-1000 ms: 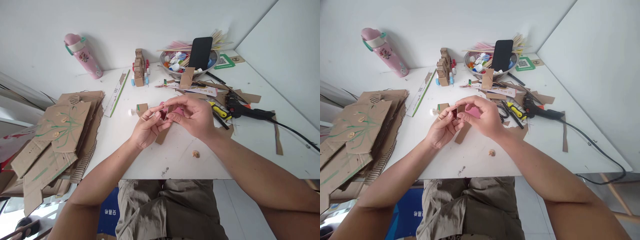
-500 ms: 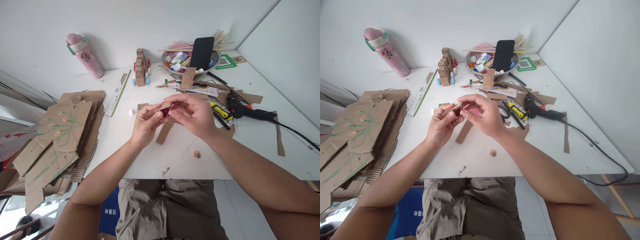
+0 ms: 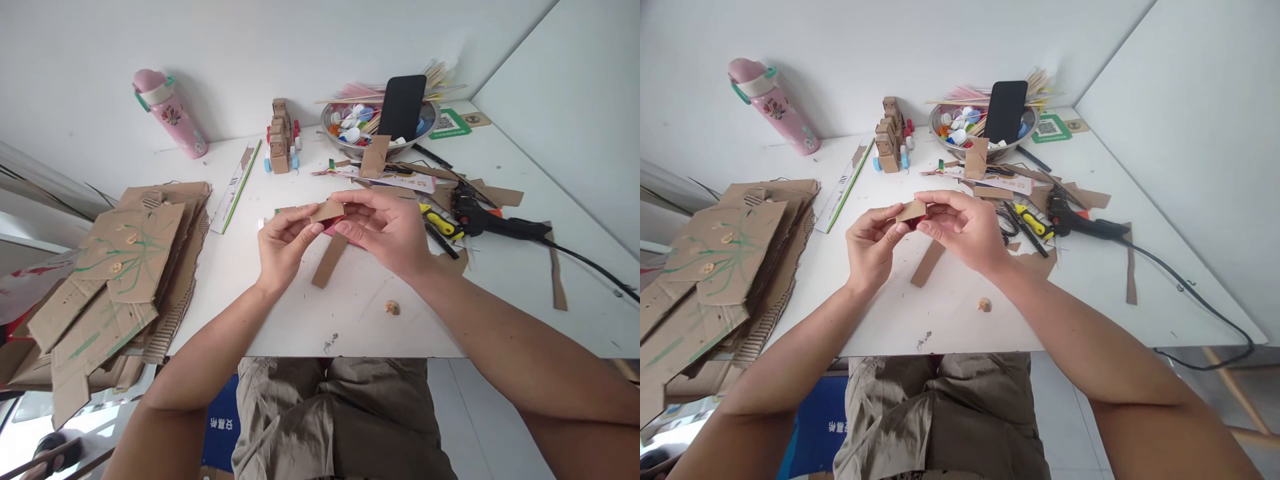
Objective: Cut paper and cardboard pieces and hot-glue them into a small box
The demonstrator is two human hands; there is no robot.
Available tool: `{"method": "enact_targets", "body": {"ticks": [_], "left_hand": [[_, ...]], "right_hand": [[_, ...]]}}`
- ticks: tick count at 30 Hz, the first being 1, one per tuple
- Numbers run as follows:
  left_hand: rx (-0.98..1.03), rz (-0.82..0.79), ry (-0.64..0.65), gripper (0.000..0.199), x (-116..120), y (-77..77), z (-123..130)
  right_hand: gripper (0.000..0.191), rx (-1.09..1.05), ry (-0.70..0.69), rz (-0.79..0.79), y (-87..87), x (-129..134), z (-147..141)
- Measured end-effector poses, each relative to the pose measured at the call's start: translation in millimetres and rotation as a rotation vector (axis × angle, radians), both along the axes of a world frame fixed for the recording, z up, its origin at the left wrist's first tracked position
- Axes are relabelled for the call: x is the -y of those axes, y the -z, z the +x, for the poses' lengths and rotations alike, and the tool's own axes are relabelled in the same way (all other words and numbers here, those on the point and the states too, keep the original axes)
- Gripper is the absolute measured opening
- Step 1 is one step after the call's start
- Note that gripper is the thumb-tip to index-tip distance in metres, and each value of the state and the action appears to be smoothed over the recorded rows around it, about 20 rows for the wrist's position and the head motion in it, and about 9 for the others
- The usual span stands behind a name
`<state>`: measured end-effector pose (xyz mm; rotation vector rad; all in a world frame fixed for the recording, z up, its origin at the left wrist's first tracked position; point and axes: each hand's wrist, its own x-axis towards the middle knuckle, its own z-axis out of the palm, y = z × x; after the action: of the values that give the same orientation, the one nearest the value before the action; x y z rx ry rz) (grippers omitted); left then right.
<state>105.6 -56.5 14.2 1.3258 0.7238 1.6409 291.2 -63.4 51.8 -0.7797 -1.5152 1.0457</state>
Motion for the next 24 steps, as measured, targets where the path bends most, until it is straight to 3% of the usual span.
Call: {"method": "enact_targets", "body": {"ticks": [10,16,18,20,24], "left_hand": [[-0.059,0.034,0.039,0.037,2,0.5,0],[-0.152,-0.053,0.077,0.046,2,-2.1,-3],[-0.313,-0.083,0.079,0.047,3,-3.4,-7],[-0.596,-0.070,0.085,0.042,7,-4.4,-7],[-1.145,-0.055,0.029,0.055,18,-2.8,0]], "right_hand": [[0.057,0.042,0.000,0.025,1.3,-8,6],[0.043,0.072,-0.008,-0.036,-15.8,-18,21],[0.038,0.091,-0.042,-0.057,-23.2,-22,30],[0.033,0.148,-0.062,-0.057,-27.1,-25,38],[0.023,0.364,-0.052,-0.012,-19.4,-30,51]]}}
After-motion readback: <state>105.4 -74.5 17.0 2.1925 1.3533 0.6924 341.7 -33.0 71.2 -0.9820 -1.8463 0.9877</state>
